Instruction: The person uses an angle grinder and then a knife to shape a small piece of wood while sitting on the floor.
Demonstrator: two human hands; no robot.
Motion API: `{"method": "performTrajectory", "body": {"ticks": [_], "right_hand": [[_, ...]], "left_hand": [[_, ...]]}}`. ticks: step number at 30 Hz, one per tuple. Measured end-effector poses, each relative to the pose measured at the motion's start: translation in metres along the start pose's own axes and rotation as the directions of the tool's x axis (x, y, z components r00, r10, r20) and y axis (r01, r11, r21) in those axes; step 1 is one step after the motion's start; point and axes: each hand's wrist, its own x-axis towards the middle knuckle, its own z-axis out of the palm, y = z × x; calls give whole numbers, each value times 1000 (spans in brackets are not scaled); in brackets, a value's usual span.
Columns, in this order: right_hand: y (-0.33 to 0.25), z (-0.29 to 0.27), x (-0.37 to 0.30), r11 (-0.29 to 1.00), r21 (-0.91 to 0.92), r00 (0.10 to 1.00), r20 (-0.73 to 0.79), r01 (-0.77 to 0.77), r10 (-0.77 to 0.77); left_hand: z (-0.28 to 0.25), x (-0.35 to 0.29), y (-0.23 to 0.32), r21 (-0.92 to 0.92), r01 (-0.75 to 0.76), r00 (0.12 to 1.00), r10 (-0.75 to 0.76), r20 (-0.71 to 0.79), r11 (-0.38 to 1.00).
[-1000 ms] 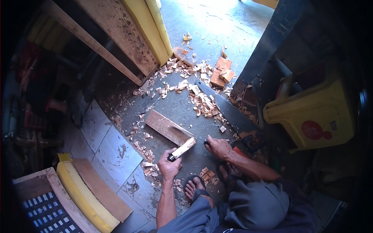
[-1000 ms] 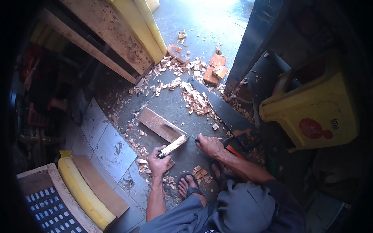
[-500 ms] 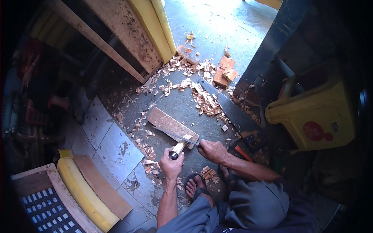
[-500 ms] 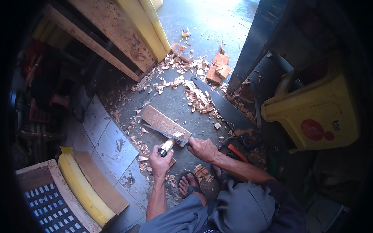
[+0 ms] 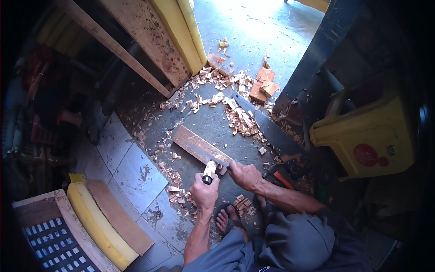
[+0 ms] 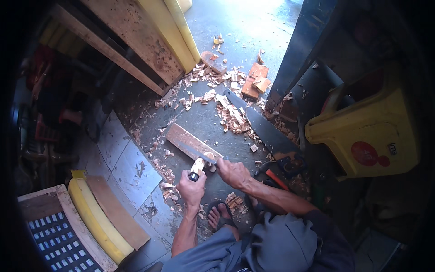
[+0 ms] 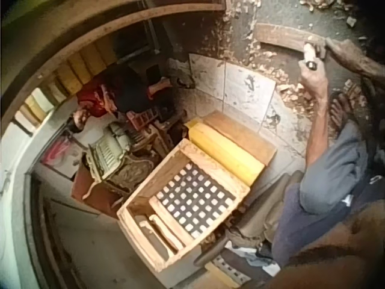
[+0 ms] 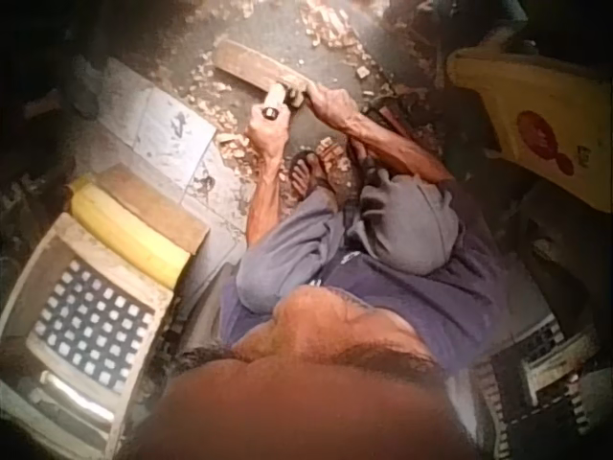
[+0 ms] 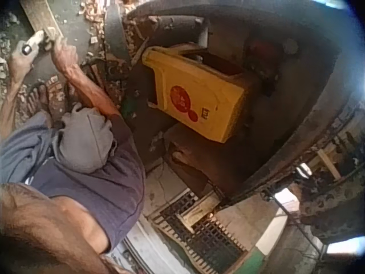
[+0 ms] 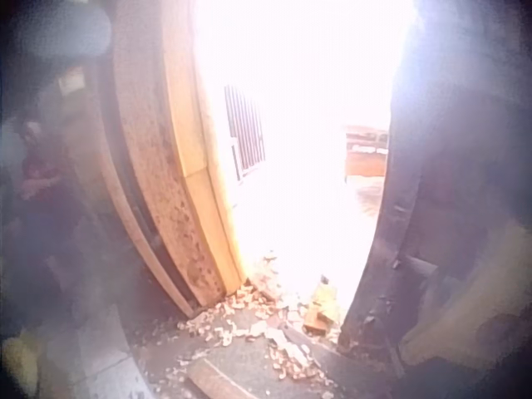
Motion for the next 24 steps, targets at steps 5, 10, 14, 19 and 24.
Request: {"method": "performTrajectory", "body": {"ticks": [5, 10, 14, 19, 24], "right_hand": [[-1, -9, -3, 973, 108, 979, -4, 202, -203], [-3, -15, 3, 992, 111, 998, 13, -58, 57], [-4, -21, 1, 994, 96, 997, 63, 43, -50], [-11, -20, -1, 955, 175, 970, -81, 238, -227], [-2, -18, -1, 989, 110, 995, 26, -101, 99]], "left_hand": [[1, 5, 7, -20, -82, 997, 82, -11, 996], [-3, 5, 7, 54, -51, 999, 50, 15, 997], [-2, 6, 16, 12, -75, 997, 75, -8, 997], [3, 3, 20, -15, -110, 994, 110, -6, 994], [4, 3, 18, 36, -96, 994, 97, -44, 995]]}}
